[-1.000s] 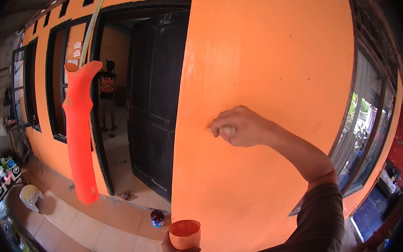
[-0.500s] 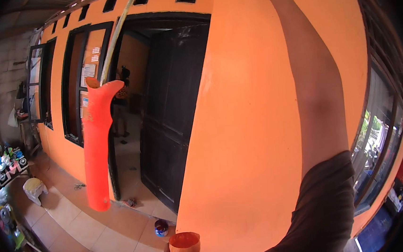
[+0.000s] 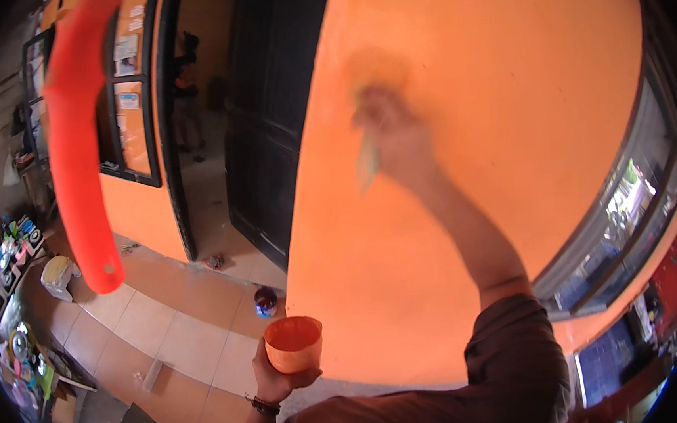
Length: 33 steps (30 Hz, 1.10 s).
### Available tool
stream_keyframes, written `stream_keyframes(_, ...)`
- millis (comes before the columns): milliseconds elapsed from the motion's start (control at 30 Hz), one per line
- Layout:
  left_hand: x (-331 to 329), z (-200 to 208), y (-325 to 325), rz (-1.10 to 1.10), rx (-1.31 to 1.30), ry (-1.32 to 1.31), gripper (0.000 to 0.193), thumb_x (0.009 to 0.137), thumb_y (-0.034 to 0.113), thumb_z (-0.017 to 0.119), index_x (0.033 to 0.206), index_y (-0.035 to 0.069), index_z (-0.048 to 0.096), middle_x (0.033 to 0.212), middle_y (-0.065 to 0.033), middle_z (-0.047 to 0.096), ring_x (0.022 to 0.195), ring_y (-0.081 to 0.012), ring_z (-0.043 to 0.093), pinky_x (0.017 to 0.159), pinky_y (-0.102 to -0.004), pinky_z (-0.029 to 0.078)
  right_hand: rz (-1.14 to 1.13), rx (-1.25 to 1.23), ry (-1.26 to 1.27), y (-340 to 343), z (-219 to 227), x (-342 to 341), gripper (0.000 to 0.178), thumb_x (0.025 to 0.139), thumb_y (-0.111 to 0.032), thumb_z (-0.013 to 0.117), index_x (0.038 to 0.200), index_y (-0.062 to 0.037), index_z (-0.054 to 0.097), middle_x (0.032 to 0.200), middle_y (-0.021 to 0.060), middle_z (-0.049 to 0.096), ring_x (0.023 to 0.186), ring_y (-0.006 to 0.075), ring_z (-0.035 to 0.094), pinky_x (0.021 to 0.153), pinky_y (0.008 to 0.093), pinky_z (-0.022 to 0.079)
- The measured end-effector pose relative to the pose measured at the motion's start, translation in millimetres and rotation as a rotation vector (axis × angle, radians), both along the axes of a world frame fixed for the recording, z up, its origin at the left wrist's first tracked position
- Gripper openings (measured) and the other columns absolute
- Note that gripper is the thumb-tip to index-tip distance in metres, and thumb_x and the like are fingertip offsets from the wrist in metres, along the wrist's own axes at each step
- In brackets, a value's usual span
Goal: The person paints an orange exterior wall using a brush dipped in a container of orange paint.
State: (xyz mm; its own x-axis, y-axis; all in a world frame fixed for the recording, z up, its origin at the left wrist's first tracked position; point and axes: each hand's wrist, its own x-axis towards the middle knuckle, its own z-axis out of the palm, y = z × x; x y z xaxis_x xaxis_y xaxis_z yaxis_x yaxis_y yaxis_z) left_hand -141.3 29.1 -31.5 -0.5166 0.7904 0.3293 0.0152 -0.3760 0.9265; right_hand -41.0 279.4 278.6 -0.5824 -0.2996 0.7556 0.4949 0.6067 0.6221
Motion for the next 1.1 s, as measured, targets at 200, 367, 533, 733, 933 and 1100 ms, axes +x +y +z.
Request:
stream_keyframes(200, -0.6, 3.2, -13.6, -0.086, 0.023, -0.013, 0.085, 0.047, 0.018, 0.092, 0.119, 0.000, 0.052, 0.109, -0.0119, 0.064, 0.098, -0.0203, 0.063, 0.084, -0.0357, 0.053, 0.117, -0.573, -0.588, -42.9, -69.8, 34.4, 0.014, 0.076, -0.014, 0.062, 0.089, -0.0088, 0.061, 0.099, 0.0077, 0.061, 0.099, 0.0225, 0.061, 0.085, 0.0395, 0.052)
stream_keyframes(367, 6.1, 1.7, -16.8, -0.043, 0.000, -0.029, 0.085, 0.046, 0.019, 0.093, 0.118, 0.000, 0.052, 0.108, -0.0122, 0.064, 0.098, -0.0205, 0.063, 0.084, -0.0358, 0.053, 0.183, -0.880, -0.238, -12.1, 155.0, 32.8, 0.002, 0.079, -0.011, 0.064, 0.081, -0.0114, 0.063, 0.085, 0.0026, 0.063, 0.076, 0.0168, 0.060, 0.067, 0.0322, 0.051)
stream_keyframes(533, 8.8, 1.1, -13.4, -0.014, 0.006, -0.016, 0.086, 0.046, 0.019, 0.093, 0.120, 0.000, 0.051, 0.108, -0.0129, 0.065, 0.098, -0.0209, 0.064, 0.083, -0.0355, 0.054, 0.151, -0.304, -0.020, -32.0, 302.2, 15.1, 0.011, 0.069, -0.002, 0.064, 0.076, -0.0106, 0.064, 0.077, 0.0027, 0.065, 0.074, 0.0171, 0.060, 0.070, 0.0317, 0.048)
stream_keyframes(733, 6.1, -3.0, -12.9, -0.014, -0.011, -0.025, 0.084, 0.049, 0.016, 0.092, 0.120, -0.001, 0.051, 0.108, -0.0124, 0.064, 0.099, -0.0210, 0.063, 0.085, -0.0364, 0.053, 0.068, 0.353, 0.144, 28.1, 126.1, 3.7, 0.014, 0.070, 0.001, 0.065, 0.080, -0.0089, 0.063, 0.084, 0.0067, 0.063, 0.077, 0.0233, 0.060, 0.063, 0.0337, 0.048)
stream_keyframes(933, -1.2, -4.8, -21.0, -0.035, 0.010, 0.029, 0.084, 0.048, 0.018, 0.092, 0.119, 0.000, 0.051, 0.108, -0.0127, 0.064, 0.099, -0.0219, 0.064, 0.085, -0.0362, 0.053, 0.063, -0.179, 0.011, -6.9, -203.0, 19.4, 0.007, 0.074, -0.008, 0.062, 0.076, -0.0118, 0.056, 0.101, 0.0099, 0.060, 0.100, 0.0280, 0.060, 0.080, 0.0376, 0.053)
stream_keyframes(1100, -4.2, -7.8, -32.2, -0.042, -0.009, -0.012, 0.086, 0.047, 0.018, 0.092, 0.120, 0.000, 0.051, 0.109, -0.0123, 0.064, 0.099, -0.0220, 0.063, 0.085, -0.0368, 0.053, 0.293, -0.422, -0.308, -57.8, -194.5, 28.5, 0.010, 0.075, -0.005, 0.063, 0.079, -0.0135, 0.059, 0.095, 0.0068, 0.061, 0.089, 0.0207, 0.063, 0.077, 0.0348, 0.053)
